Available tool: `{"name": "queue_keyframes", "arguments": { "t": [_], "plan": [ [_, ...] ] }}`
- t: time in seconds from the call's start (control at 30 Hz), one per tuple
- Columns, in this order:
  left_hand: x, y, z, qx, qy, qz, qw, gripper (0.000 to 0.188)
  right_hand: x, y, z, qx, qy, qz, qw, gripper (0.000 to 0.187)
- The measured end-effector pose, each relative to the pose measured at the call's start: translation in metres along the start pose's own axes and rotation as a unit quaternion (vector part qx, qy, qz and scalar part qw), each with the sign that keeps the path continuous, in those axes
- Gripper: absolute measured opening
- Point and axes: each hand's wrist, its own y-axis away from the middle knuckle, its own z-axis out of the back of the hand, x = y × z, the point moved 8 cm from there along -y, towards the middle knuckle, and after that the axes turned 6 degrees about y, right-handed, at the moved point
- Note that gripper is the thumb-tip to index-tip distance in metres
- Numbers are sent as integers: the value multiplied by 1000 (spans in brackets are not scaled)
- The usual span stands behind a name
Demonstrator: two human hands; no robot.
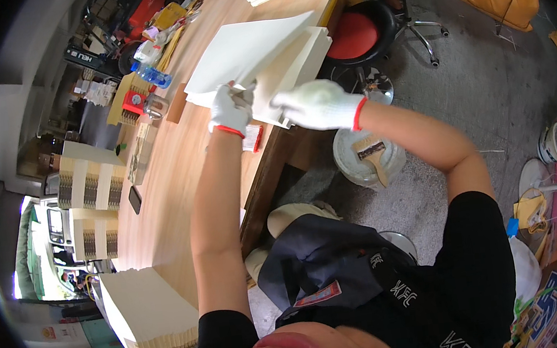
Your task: The person stacks several flat white boxes one by one from a desk onto a larger stack by hand.
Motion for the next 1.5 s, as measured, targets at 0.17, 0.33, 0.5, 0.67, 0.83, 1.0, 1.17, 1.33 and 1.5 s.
{"name": "queue_keyframes", "arguments": {
  "t": [0.17, 0.33, 0.5, 0.67, 0.83, 1.0, 1.17, 1.33, 1.5],
  "plan": [
    [-102, 32, 50, 250, 22, 51, 967, 38, -107, -23, -32, -52, -671, -318, 668, 52],
    [-174, 132, 217, 34, -201, -48, 978, 48, -12, -67, -46, 116, -621, -264, 729, 50],
    [-192, 244, 306, -34, -185, -197, 962, 48, 96, -116, -147, 265, -470, -153, 828, 34],
    [-168, 258, 425, -160, -166, -155, 961, 51, 191, -110, -212, 384, -340, -113, 851, 41],
    [-163, 257, 440, -161, -254, -171, 939, 54, 194, -116, -229, 323, -270, -21, 907, 39],
    [-165, 323, 404, -345, -658, -295, 600, 62, 190, -98, -192, 199, -89, -63, 974, 70],
    [-119, 340, 415, -265, -720, -367, 526, 64, 207, -60, -181, 97, 74, 65, 990, 82],
    [-117, 335, 406, -261, -714, -352, 546, 56, 214, -56, -192, 114, 76, 109, 985, 86],
    [-117, 334, 407, -259, -708, -341, 562, 50, 212, -59, -190, 127, 68, 108, 984, 86]
  ]
}}
